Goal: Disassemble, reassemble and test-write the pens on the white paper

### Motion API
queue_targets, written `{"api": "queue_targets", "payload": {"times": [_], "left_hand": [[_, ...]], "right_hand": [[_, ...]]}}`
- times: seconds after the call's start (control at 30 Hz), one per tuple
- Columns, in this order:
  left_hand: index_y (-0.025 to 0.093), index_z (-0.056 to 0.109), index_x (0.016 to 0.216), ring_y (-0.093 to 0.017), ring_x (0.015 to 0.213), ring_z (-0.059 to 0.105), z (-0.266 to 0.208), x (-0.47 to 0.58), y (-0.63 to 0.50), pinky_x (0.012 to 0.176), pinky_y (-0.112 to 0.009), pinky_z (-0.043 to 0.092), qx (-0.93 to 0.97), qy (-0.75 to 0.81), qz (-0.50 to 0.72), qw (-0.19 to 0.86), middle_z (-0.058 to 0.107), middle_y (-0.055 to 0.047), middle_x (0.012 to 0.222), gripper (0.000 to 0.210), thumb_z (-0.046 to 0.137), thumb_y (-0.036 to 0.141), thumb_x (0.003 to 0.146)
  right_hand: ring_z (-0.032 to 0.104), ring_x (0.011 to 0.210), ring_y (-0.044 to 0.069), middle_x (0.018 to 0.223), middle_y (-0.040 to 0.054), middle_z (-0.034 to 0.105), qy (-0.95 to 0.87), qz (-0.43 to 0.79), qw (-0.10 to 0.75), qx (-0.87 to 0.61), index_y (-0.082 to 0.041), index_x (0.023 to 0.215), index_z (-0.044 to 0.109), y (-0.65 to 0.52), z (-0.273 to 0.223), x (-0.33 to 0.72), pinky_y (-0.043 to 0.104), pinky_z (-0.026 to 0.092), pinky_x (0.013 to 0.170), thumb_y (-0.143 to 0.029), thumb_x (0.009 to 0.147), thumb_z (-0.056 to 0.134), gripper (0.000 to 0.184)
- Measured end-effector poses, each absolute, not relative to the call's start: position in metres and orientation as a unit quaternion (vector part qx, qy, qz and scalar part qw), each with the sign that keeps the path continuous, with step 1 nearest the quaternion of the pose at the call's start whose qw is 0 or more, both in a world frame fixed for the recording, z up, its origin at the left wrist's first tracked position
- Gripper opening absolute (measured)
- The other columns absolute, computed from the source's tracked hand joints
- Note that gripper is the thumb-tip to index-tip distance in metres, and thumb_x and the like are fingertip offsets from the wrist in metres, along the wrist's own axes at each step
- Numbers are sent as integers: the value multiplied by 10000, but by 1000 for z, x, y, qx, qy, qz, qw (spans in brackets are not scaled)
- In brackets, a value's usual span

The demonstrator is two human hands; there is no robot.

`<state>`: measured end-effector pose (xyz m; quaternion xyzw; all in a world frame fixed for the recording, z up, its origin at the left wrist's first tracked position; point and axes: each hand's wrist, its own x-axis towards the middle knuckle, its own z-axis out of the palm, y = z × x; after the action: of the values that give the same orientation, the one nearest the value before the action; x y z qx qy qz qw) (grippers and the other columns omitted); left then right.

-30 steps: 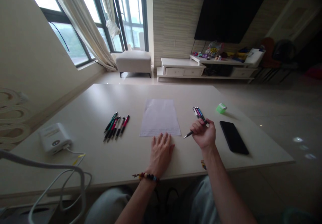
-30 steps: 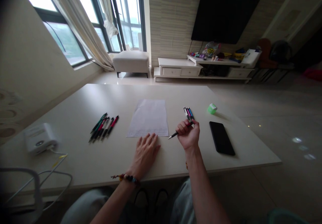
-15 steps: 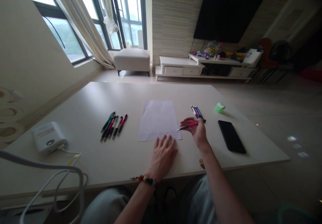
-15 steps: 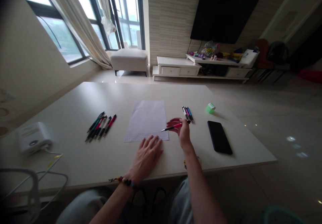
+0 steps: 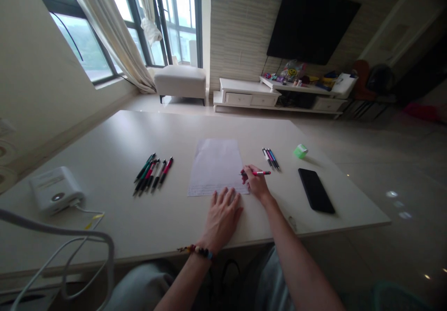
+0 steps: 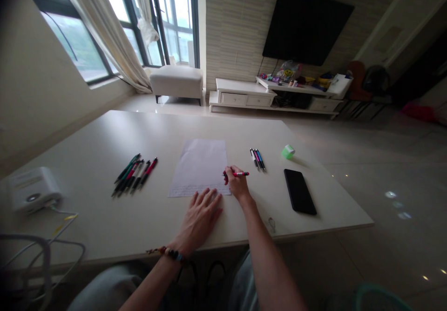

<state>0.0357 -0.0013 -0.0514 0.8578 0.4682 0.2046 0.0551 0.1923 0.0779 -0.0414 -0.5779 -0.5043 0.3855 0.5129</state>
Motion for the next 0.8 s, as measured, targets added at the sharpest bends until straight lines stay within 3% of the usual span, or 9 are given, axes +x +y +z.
{"api": "queue_targets", "payload": {"times": [0.2, 0.33, 0.8], "left_hand": [[229, 474, 1267, -268, 1287, 363, -52, 36, -1, 1077, -532, 240, 859, 468, 203, 55, 469, -87, 1357, 364, 386, 305, 922], [224, 484, 1257, -270, 1282, 369, -52, 36, -2, 1074, -536, 241, 857, 468, 206, 58, 469, -96, 1356, 360, 390, 310, 920], [229, 481, 1258, -268, 1281, 370, -52, 35, -3, 1073, -537, 238, 854, 468, 218, 67, 467, -93, 1354, 361, 383, 312, 921]], "right_hand": [[457, 376, 116, 424, -41, 489, -522, 298, 499, -624, -173, 703, 584, 80, -56, 189, 206, 314, 364, -265, 719, 435, 176], [452, 388, 124, 394, -25, 460, -507, 252, 500, -655, -184, 539, 535, 82, -61, 188, 219, 301, 375, -222, 678, 398, 198], [461, 397, 128, 390, -10, 490, -507, 238, 485, -672, -181, 509, 537, 81, -61, 186, 218, 309, 387, -201, 679, 415, 209]]}}
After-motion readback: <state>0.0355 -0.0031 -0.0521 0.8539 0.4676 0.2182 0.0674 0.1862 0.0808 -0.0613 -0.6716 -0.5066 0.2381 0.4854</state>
